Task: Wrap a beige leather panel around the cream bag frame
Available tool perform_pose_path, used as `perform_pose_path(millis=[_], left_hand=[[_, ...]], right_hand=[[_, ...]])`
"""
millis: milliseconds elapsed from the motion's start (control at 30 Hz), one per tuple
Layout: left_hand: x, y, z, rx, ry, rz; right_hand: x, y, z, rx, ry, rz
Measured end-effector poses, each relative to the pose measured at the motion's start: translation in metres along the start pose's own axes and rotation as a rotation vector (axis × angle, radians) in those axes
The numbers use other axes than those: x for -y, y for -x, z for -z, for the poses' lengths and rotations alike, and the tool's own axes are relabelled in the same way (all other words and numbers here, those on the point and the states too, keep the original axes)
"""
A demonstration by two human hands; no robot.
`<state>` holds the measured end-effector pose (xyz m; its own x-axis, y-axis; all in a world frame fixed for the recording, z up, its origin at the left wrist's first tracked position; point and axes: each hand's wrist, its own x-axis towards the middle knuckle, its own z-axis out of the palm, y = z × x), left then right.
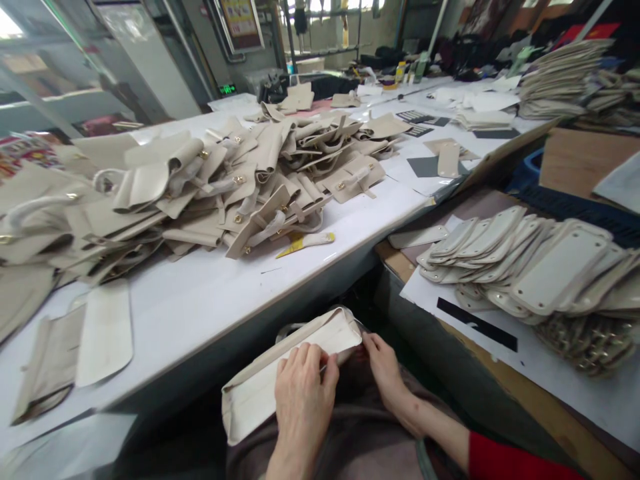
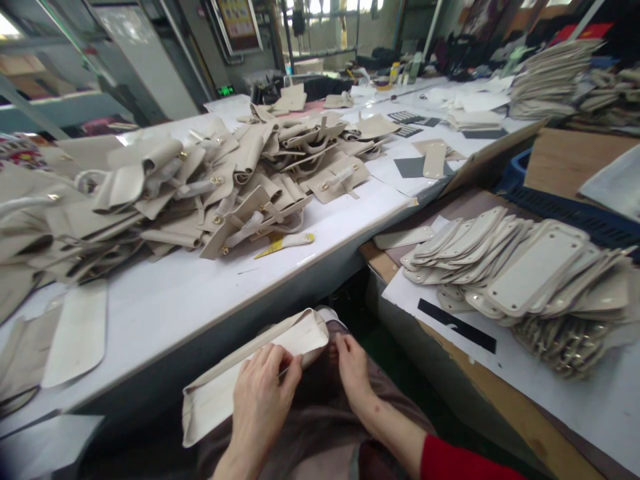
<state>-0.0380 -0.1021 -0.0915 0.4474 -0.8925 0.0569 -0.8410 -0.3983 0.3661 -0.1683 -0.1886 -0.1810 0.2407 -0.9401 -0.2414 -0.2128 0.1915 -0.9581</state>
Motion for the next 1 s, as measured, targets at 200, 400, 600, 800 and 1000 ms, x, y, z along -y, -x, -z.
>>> perform_pose_path(millis=[200,400,600,800,1000], left_hand=[[-0.002,0.001,0.001,0.001,-0.011,0.011],[-0.004,0.002,0.001,-0.024,-0.004,0.017],[-0.004,0.008,0.003,-0.079,-0.055,-0.036],[0.010,0.024,0.013,-0.148,0.036,0.057],[0.020,0.037,0.019,-0.103,0.063,0.152]], right_hand=[[0.046,0.039,0.039,0.222,0.371,1.038],[0.042,0.039,0.014,0.140,0.777,1.142],[0.038,0.042,0.011,0.110,0.829,1.166],[0.035,0.049,0.002,0.212,0.796,1.171],[0.032,0.059,-0.015,0.264,0.766,1.201]])
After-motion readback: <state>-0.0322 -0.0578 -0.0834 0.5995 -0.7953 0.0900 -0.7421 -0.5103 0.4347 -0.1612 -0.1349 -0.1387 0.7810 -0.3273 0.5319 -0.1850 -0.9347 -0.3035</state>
